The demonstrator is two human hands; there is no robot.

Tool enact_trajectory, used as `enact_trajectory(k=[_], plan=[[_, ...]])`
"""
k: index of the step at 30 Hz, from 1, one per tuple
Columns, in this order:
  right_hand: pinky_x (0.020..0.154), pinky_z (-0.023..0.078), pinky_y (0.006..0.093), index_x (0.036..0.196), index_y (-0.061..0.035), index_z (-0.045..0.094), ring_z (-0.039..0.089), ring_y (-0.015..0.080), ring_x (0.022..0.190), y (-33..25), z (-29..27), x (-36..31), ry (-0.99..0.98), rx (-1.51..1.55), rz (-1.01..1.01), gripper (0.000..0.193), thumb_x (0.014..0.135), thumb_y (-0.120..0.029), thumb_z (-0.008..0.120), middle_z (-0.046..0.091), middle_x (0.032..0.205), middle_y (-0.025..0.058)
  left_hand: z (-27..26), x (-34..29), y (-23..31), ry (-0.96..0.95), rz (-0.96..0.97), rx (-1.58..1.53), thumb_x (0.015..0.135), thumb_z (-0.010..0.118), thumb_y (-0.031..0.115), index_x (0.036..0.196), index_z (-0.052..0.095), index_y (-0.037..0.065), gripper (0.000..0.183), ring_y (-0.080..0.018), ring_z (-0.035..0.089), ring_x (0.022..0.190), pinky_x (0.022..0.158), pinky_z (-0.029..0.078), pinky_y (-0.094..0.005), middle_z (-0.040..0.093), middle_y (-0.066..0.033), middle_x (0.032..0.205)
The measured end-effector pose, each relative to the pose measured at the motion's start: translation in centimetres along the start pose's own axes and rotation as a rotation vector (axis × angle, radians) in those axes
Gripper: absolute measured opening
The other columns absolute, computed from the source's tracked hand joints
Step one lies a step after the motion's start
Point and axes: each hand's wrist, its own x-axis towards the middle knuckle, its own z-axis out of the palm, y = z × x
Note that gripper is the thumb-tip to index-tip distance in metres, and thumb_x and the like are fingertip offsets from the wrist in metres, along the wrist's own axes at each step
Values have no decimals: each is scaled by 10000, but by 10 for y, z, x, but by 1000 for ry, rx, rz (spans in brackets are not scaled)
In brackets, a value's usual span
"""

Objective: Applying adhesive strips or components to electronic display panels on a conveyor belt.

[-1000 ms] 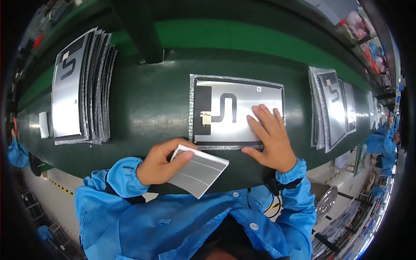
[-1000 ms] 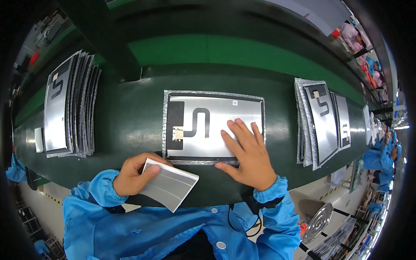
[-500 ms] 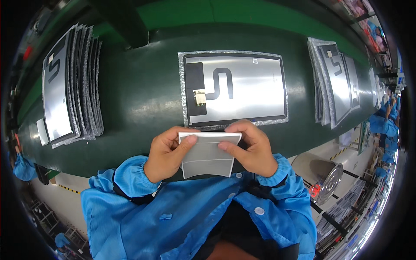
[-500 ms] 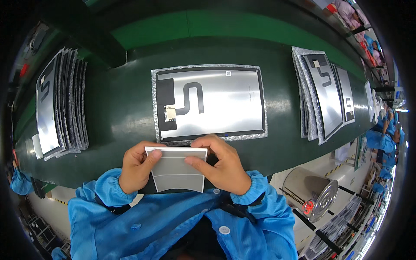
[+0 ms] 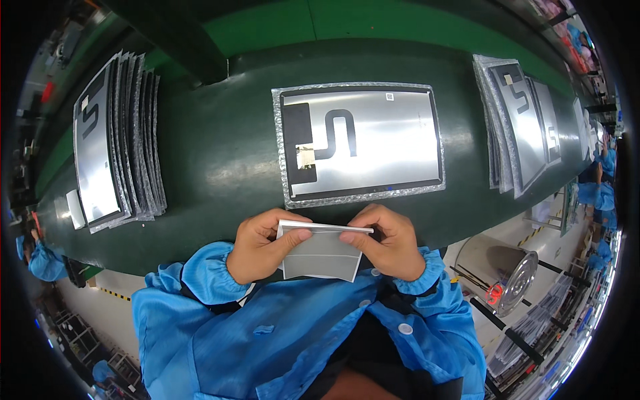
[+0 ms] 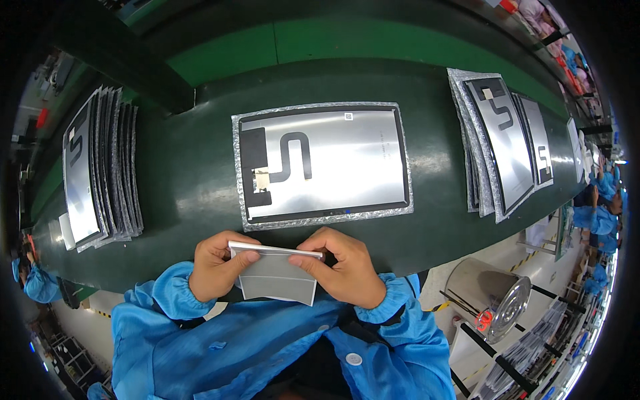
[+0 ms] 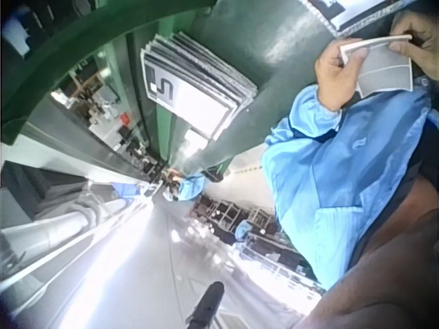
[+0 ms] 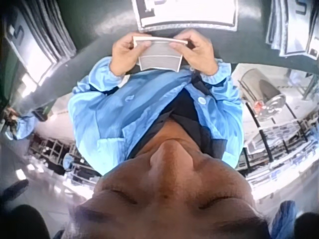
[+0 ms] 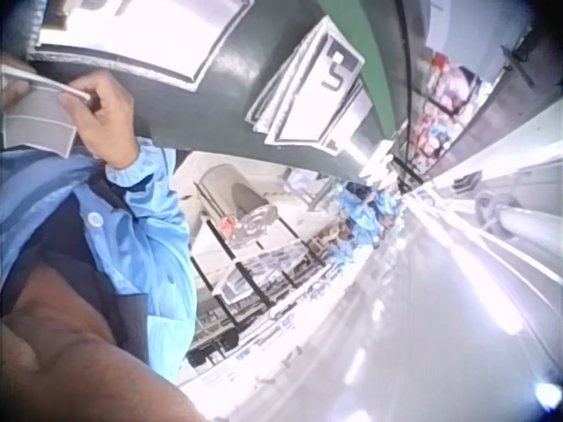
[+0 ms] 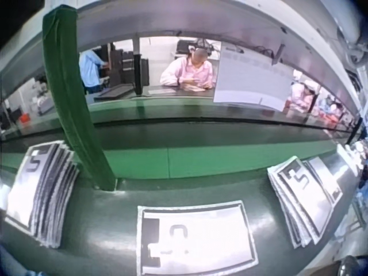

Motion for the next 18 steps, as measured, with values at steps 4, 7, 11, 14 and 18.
enact_trajectory(k=[4, 7, 11, 14, 18], plan=[[650, 522, 279, 935, -15, 695, 678, 131, 742, -2, -2, 3, -16, -26, 22, 152, 892, -104, 811, 730, 854, 83, -1, 1, -2, 26, 28, 31, 963, 744, 111, 1046, 719, 3, 139, -111, 714, 838, 722, 574, -258, 769, -87, 938], [642, 526, 277, 912, -10, 702, 683, 126, 728, 0, -1, 4, -15, -17, 28, 154, 888, -110, 817, 737, 830, 86, -2, 2, -3, 37, 58, 33, 969, 742, 135, 1020, 727, 6, 140, -108, 707, 811, 701, 567, -261, 767, -81, 908], [619, 525, 274, 908, -5, 720, 684, 120, 703, -3, -1, 4, -7, -52, 35, 158, 885, -124, 822, 749, 813, 93, -3, 3, -4, 66, 70, 64, 975, 738, 156, 1006, 731, 6, 153, -97, 691, 786, 684, 557, -261, 758, -66, 869], [613, 525, 274, 912, -3, 730, 681, 116, 691, -5, -2, 4, -24, -95, 36, 161, 884, -131, 824, 750, 802, 92, -5, 2, -4, 56, 69, 59, 977, 738, 163, 996, 734, 0, 164, -86, 677, 769, 674, 551, -257, 748, -53, 836], [624, 526, 269, 935, -5, 732, 677, 108, 703, -5, -3, 0, -30, -94, 118, 167, 891, -140, 820, 744, 802, 90, -1, -1, 3, 20, 53, 82, 979, 736, 177, 1062, 717, 5, 192, -99, 679, 822, 716, 556, -273, 750, -67, 908]])
